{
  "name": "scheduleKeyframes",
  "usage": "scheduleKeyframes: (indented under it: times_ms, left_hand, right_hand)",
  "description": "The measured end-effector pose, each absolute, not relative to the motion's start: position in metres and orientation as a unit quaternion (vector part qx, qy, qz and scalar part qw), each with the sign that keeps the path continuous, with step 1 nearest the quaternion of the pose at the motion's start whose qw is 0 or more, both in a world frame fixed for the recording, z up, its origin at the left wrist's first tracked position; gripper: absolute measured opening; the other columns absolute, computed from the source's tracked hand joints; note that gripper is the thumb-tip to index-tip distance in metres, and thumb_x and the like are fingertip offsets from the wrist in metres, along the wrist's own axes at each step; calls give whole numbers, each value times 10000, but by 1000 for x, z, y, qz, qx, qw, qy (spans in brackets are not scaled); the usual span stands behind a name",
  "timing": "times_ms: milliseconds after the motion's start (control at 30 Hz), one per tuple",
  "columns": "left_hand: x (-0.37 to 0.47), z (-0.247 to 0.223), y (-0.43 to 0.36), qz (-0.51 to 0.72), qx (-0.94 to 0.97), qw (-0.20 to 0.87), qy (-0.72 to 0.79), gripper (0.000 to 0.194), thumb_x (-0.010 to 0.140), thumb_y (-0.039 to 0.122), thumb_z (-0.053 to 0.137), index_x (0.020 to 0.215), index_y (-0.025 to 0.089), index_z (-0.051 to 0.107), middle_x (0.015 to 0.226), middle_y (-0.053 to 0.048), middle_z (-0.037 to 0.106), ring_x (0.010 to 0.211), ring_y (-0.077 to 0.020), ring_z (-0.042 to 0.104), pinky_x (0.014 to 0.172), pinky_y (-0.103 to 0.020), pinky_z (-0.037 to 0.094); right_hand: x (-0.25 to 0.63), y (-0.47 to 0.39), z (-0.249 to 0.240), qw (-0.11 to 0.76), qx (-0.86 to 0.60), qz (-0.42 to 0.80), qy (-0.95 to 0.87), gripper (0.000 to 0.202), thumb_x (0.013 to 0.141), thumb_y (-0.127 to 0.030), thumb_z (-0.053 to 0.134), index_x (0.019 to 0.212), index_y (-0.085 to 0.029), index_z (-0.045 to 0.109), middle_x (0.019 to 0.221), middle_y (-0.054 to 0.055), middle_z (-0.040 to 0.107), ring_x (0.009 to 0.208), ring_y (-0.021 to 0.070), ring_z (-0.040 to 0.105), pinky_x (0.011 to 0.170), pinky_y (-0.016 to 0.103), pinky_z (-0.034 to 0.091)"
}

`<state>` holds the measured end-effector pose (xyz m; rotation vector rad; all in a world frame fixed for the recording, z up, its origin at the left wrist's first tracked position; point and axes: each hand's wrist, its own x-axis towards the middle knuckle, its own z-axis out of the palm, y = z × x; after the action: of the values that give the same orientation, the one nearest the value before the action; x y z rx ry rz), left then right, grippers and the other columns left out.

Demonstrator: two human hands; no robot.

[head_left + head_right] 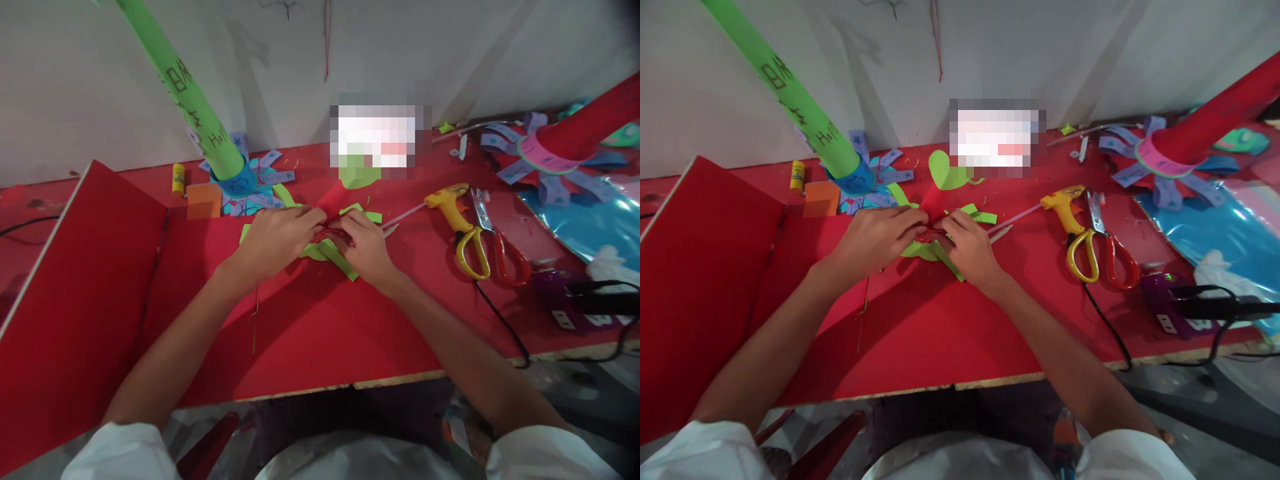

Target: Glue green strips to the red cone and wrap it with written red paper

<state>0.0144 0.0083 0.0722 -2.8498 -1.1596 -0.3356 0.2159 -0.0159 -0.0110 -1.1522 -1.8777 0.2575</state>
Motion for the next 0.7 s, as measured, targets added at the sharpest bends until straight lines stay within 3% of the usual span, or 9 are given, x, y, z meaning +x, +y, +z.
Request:
scheduleKeyframes:
  times_ms: [67,133,233,300,467,700]
  left_hand:
    - [11,69,14,-176,-903,-15,-392,278,1049,381,497,1221,208,630,1038,-54,754,879,-196,701,645,-295,426]
    - [7,64,21,-226,-886,-62,-399,427,1010,461,577,1350,205,559,1119,-65,740,955,-194,695,736,-287,493]
    - [4,55,29,-226,-895,-101,-372,576,974,521,622,1454,229,495,1335,-93,677,1210,-232,639,967,-339,517]
    - [5,49,30,-197,-902,-112,-367,644,952,546,642,1490,235,472,1432,-108,629,1311,-271,593,1037,-385,500]
    - [11,40,26,-162,-894,-125,-398,581,987,494,596,1493,230,483,1384,-109,674,1237,-287,651,964,-375,522]
    - [14,41,25,-153,-887,-98,-425,498,958,427,670,1391,197,590,1207,-110,757,1033,-275,736,795,-336,535]
  right_hand:
    - [216,-16,-9,453,-472,109,-748,159,1010,-324,596,907,-242,685,915,57,662,854,222,623,780,346,514]
    - [217,-16,-7,459,-475,113,-742,163,1000,-338,622,882,-237,672,905,54,656,823,213,613,756,337,504]
    - [217,-17,-5,464,-477,112,-738,181,994,-346,639,856,-230,654,895,50,643,799,203,602,738,329,489]
    - [217,-17,-4,468,-480,107,-735,208,990,-364,647,833,-228,640,901,48,633,792,198,593,731,327,481]
    - [216,-15,-7,483,-484,86,-724,277,975,-398,672,774,-225,590,882,35,597,791,189,573,727,322,464]
    - [215,-15,-10,484,-502,77,-712,287,979,-420,667,776,-231,589,887,36,596,788,186,572,723,323,472]
